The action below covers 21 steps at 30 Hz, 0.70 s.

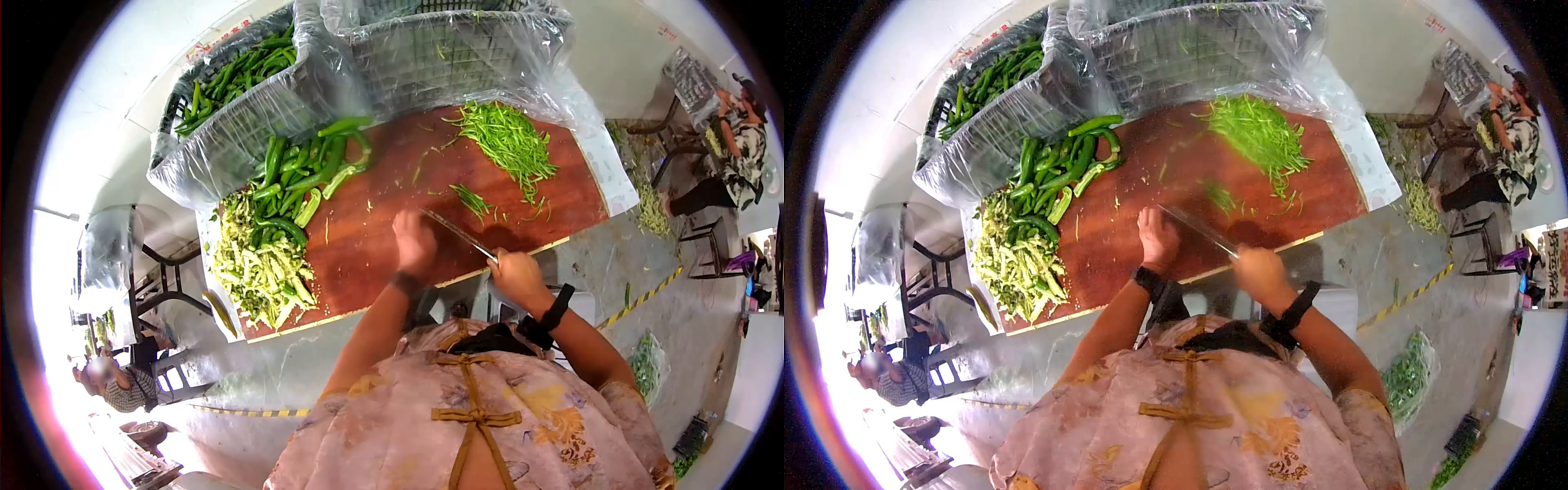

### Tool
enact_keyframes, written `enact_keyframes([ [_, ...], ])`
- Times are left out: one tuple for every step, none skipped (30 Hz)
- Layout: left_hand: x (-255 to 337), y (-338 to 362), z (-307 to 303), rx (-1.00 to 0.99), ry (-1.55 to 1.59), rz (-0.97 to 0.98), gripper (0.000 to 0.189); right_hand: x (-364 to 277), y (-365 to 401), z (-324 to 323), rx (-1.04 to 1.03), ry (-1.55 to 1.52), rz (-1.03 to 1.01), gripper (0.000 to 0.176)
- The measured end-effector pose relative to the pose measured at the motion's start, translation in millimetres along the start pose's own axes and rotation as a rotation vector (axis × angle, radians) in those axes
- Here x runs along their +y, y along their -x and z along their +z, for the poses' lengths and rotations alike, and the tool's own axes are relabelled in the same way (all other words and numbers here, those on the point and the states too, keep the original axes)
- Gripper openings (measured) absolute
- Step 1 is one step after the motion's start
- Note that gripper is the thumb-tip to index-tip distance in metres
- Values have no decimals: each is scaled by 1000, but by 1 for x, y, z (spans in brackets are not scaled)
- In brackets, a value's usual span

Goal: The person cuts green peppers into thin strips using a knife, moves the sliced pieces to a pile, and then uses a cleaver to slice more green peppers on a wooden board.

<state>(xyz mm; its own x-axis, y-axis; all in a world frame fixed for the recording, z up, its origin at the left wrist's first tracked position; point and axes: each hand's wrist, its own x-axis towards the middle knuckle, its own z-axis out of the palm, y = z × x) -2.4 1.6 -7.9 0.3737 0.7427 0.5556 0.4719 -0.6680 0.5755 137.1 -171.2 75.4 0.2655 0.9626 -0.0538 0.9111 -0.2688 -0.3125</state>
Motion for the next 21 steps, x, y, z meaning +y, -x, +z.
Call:
enact_keyframes([
  [0, -1, -1, 33, 62, -24, 14, 1, 0, 1, 10, 0, 0, 21],
  [-1, -2, -2, 64, 125, -45, 14, 2, -1, 1, -7, -4, 15, 21],
  [1, -2, -6, 65, 127, -33, 14, 3, -1, 1, -23, -9, 32, 22],
  [3, -2, -11, 83, 186, -129, 14, 6, -1, 4, -12, -12, 37, 22],
  [5, -3, -17, 101, 243, -225, 13, 10, -2, 10, 25, 22, -5, 21],
  [8, -4, -25, 93, 198, -196, 11, 14, -5, 15, 61, 55, -49, 19],
  [4, -2, -28, 94, 194, -186, 11, 18, -10, 23, 71, 50, -49, 19],
  [-1, 0, -30, 76, 164, -165, 12, 22, -16, 30, 98, 128, -54, 17],
  [-3, -1, -35, 59, 133, -146, 13, 25, -21, 32, 124, 206, -60, 16],
  [-5, -3, -39, 33, 119, -141, 14, 30, -29, 32, 132, 202, -64, 16],
  [-6, -4, -43, 38, 112, -136, 14, 36, -39, 31, 147, 235, -39, 15],
  [-1, -9, -52, 13, 65, -84, 14, 41, -51, 28, 162, 267, -16, 14],
  [-1, -12, -58, -12, 16, -35, 14, 45, -61, 19, 196, 222, 43, 15],
  [-7, -14, -60, -5, 4, -34, 14, 51, -72, 9, 201, 178, 93, 18],
  [-18, -14, -59, 18, 22, -52, 14, 57, -82, -1, 204, 135, 141, 21],
  [-24, -17, -62, 41, 42, -69, 15, 59, -89, -8, 255, 129, 191, 20],
  [-30, -19, -65, 50, 31, -71, 15, 59, -94, -13, 305, 123, 244, 20],
  [-34, -24, -69, 33, -37, -71, 16, 57, -96, -19, 294, 102, 234, 21],
  [-38, -28, -73, 14, -102, -72, 18, 50, -96, -20, 293, 98, 227, 21],
  [-42, -34, -75, 17, -106, -75, 18, 41, -94, -19, 269, 52, 193, 21],
  [-47, -40, -76, 34, -163, -83, 21, 30, -89, -20, 245, 7, 159, 22],
])
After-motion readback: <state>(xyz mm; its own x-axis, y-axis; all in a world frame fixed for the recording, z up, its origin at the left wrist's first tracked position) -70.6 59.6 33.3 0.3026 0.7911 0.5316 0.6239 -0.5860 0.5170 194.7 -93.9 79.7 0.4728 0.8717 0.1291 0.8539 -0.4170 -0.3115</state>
